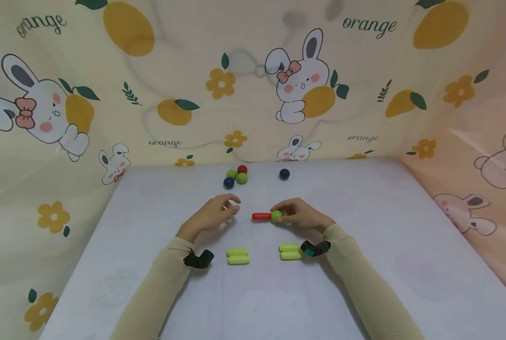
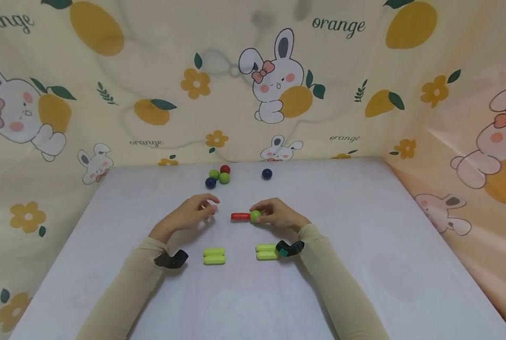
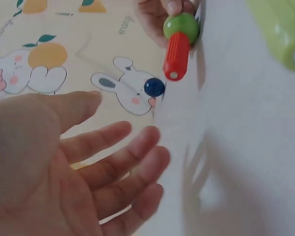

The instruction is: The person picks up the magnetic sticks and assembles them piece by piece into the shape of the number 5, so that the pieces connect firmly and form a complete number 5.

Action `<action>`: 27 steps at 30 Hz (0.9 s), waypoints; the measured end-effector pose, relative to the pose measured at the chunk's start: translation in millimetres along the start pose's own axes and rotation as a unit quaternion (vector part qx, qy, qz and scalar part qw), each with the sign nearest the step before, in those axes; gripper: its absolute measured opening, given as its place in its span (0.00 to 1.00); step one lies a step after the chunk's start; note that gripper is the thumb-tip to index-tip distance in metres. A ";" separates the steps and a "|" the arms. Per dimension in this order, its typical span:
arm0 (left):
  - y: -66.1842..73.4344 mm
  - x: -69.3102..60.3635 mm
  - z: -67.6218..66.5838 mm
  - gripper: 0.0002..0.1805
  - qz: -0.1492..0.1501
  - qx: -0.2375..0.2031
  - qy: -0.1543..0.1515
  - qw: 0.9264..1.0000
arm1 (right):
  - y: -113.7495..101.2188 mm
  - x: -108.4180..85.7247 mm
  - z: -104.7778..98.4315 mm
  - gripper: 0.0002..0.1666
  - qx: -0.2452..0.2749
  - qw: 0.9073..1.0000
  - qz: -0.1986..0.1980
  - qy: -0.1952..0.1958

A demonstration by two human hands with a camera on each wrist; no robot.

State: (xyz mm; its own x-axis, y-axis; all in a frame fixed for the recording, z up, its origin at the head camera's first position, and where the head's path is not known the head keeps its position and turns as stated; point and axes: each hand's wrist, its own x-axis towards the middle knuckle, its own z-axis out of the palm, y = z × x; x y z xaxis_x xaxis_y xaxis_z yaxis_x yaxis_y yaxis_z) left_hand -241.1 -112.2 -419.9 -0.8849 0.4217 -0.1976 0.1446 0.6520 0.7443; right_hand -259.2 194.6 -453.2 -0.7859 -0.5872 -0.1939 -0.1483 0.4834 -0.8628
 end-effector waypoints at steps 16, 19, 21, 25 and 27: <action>-24.1 34.5 -16.8 0.20 0.004 -0.083 0.139 0.987 | 0.3 1.4 0.9 0.23 0.015 1.000 -0.002 -0.003; -27.3 45.6 -17.9 0.21 -0.027 -0.100 0.151 0.983 | -0.4 1.2 0.5 0.23 0.015 1.000 -0.002 -0.002; -29.2 51.7 -18.4 0.22 -0.052 -0.115 0.150 0.981 | -0.7 0.8 0.5 0.23 0.014 1.000 -0.001 -0.002; -34.1 59.1 -18.3 0.24 -0.074 -0.140 0.145 0.977 | -0.3 1.2 1.1 0.23 0.016 1.000 0.004 -0.003; -35.2 60.4 -18.5 0.24 -0.076 -0.146 0.143 0.976 | 0.7 1.9 1.3 0.23 0.017 1.000 0.005 -0.004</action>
State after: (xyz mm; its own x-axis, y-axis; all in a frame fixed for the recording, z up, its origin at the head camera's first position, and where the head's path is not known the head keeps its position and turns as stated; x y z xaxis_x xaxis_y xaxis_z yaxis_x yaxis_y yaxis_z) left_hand -307.8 -121.3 -446.3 -0.9796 0.1151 -0.1647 -0.0928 0.4681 0.8788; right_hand -260.1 192.9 -454.8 -0.7818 -0.5885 -0.2058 -0.1200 0.4660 -0.8766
